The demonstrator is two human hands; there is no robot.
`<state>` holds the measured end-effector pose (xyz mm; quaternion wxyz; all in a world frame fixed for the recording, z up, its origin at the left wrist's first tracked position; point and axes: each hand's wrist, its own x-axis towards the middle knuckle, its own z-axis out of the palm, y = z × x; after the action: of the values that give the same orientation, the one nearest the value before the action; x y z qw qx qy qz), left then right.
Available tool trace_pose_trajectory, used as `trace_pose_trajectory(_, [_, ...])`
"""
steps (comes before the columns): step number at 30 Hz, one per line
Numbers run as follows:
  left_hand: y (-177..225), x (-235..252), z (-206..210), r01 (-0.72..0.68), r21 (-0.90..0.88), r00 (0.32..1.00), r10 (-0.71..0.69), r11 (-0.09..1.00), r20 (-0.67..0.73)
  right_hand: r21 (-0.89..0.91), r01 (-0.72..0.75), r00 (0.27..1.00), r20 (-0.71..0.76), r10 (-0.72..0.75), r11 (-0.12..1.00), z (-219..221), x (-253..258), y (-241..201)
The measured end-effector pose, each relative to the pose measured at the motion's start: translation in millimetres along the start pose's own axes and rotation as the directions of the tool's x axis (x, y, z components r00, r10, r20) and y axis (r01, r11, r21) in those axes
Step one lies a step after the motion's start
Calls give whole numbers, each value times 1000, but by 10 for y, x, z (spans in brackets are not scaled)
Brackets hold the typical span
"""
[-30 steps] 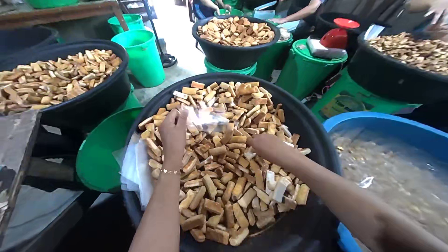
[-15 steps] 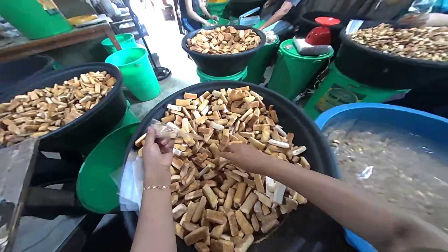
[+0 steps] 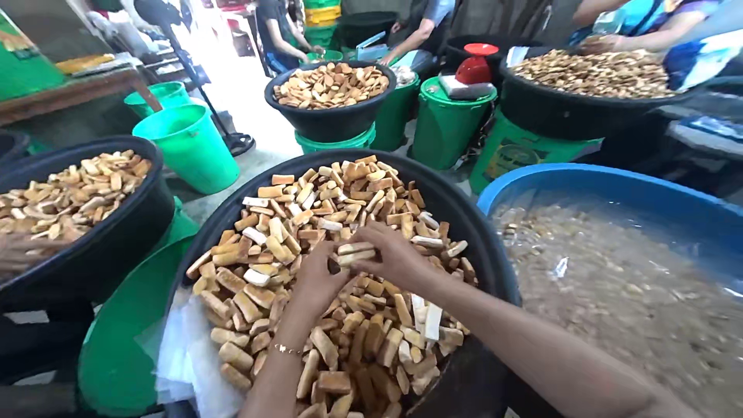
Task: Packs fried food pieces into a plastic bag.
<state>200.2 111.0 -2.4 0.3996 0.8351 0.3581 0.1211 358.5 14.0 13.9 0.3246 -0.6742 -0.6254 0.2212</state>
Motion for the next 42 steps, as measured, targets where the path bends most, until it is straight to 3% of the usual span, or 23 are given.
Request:
trace_pose_trajectory(5, [143,-26,263,-40,249,998,51,968,-39,-340,72,997,62,-54,938,186,-84,25])
trace_pose_trajectory(8, [117,-43,300,-95,292,987,127,952,-93,-189,-57,974,205,97,980,120,-64,-101])
trace_pose_trajectory(10, [147,-64,263,-83,260,990,109,962,-89,-91,-134,967,207,151,987,67,-17,-120])
trace_pose_trajectory(12, [236,-141,292,-127,243,982,156,962,-106,-153,-138,970,179,164,979,94,40,-84])
trace_pose_trajectory(14, [265,-225,340,-343,235,893,393,909,-218,-175,-93,979,163,122,980,114,57,-58])
trace_pose_trajectory(16, [184,-206,202,-545,168,737,565,821,-370,-80,-56,990,123,65,995,34,65,-83])
trace_pose_trajectory(18, [33,-171,-85,-568,-43,719,470,822,-511,9,36,998,52,-36,999,-72,79,-144])
trace_pose_trajectory(20, [-92,-114,-255,-411,-361,839,193,837,-510,64,175,983,-67,-170,983,-65,72,-244])
trace_pose_trajectory(22, [-141,-31,-184,-237,-683,917,-73,691,-392,54,340,935,-124,-332,939,73,98,-312])
trace_pose_trajectory(25, [-199,43,-125,-219,-819,896,-224,530,-384,76,466,884,-71,-461,882,140,204,-281])
trace_pose_trajectory(27, [-297,84,-209,-233,-839,812,-375,492,-446,46,337,939,-93,-332,940,7,370,-84])
trace_pose_trajectory(29, [-425,114,-288,-248,-869,728,-510,429,-459,-199,77,983,-146,-107,977,-127,640,348])
trace_pose_trajectory(31, [-475,136,-310,-237,-880,677,-580,413,-454,-452,-199,978,-152,145,870,-187,914,804])
trace_pose_trajectory(33, [-502,144,-295,-208,-876,677,-583,435,-450,-552,-346,934,-129,332,759,-182,1071,1019])
trace_pose_trajectory(38, [-463,142,-262,-171,-890,712,-572,423,-409,-554,-490,839,-90,536,674,-267,1103,820])
trace_pose_trajectory(42, [-402,151,-214,-136,-929,772,-551,345,-318,-532,-414,889,-62,454,739,-501,829,801])
